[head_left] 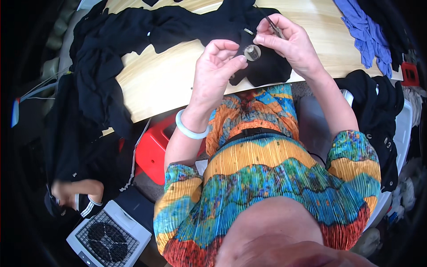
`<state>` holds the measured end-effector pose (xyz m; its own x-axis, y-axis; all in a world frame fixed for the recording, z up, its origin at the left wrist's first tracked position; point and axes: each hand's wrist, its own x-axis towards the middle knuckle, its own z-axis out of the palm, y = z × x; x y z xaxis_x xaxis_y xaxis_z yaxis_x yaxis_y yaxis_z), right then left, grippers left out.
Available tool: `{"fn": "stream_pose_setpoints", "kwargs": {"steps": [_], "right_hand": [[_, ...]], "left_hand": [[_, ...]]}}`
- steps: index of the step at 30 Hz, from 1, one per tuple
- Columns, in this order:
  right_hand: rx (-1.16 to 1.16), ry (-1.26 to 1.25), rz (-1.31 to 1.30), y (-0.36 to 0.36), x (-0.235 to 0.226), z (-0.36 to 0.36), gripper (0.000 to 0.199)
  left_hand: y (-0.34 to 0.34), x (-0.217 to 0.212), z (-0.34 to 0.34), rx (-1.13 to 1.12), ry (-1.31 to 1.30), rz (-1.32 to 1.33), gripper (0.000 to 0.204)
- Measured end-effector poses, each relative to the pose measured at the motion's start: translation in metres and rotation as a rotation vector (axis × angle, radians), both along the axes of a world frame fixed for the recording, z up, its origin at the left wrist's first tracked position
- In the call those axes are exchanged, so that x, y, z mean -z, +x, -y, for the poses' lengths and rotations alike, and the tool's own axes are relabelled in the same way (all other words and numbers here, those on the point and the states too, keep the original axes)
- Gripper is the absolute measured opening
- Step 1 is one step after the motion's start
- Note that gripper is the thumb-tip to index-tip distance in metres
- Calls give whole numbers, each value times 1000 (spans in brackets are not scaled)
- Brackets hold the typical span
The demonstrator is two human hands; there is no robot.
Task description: Trimming loose threads from black garments using thread snips at a workbench.
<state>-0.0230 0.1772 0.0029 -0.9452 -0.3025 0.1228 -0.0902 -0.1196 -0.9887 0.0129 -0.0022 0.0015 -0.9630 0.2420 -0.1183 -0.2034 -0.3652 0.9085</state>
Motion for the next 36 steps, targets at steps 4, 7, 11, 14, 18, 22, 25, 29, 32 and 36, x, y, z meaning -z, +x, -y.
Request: {"fn": "stream_pose_setpoints", "kwargs": {"steps": [4, 7, 11, 14, 18, 22, 25, 29, 32, 36], "right_hand": [[29, 42, 51, 3, -6, -2, 22], [32, 32, 41, 4, -7, -3, 23], [23, -6, -22, 4, 0, -3, 24], [-45, 89, -112, 11, -6, 1, 29], [-50, 151, -224, 18, -9, 5, 29], [-96, 32, -60, 16, -4, 1, 29], [3, 86, -4, 12, 1, -3, 27], [-11, 112, -26, 13, -2, -4, 26], [-7, 84, -34, 13, -2, -4, 26], [16, 40, -27, 14, -1, -2, 25]], "left_hand": [[-1, 2, 0, -11, 12, -1, 23], [0, -1, 0, -14, 11, 0, 23], [1, -2, -1, -15, -3, 23, 23], [1, 5, -2, -25, -15, -65, 21], [0, 4, -7, -3, -41, -81, 26], [-1, 5, -5, -77, -67, -135, 27], [2, 4, -4, -98, -96, -168, 28], [1, 8, -3, -71, -42, -163, 28], [0, 1, -3, -4, 40, 7, 28], [1, -2, -10, 30, -75, -117, 28]]}}
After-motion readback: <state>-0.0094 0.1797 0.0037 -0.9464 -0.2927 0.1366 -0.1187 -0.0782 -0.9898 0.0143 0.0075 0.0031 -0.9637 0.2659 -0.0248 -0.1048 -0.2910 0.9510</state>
